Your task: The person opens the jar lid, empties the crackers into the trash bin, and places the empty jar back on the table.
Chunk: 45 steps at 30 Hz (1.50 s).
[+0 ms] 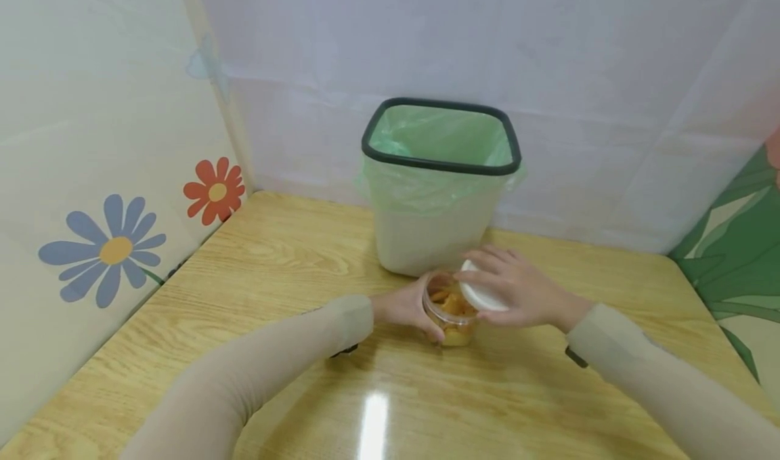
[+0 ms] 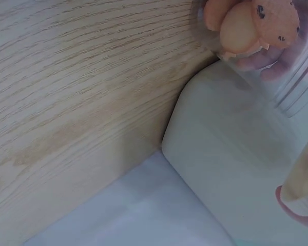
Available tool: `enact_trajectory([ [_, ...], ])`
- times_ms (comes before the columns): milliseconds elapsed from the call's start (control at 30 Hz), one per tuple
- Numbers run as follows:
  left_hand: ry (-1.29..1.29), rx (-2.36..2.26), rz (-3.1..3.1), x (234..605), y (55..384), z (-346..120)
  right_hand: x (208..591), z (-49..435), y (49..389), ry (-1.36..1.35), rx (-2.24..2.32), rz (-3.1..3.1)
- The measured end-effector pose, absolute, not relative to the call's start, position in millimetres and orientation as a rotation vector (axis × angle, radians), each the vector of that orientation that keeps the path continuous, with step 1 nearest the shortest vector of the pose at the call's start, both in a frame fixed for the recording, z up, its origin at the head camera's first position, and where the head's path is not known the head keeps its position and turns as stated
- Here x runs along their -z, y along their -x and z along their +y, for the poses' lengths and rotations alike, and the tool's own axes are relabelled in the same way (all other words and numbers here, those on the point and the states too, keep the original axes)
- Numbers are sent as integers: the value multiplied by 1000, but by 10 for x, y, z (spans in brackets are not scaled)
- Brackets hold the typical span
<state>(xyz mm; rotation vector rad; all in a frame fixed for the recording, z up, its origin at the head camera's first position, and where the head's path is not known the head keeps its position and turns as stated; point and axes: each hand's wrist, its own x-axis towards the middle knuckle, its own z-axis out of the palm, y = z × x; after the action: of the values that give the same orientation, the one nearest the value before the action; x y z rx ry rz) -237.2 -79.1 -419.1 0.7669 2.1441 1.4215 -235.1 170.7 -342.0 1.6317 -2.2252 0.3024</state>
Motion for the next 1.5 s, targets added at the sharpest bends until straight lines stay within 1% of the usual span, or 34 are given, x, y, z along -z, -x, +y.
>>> enact_trajectory([
  [700,-746,-1396,2185,4231,2382,-800,3423,1909,2293,-1572,-278,-2272],
  [1500,-749,-1402,2113,4182,2379,-811,3549,2179,2227,-1474,-262,-2318],
])
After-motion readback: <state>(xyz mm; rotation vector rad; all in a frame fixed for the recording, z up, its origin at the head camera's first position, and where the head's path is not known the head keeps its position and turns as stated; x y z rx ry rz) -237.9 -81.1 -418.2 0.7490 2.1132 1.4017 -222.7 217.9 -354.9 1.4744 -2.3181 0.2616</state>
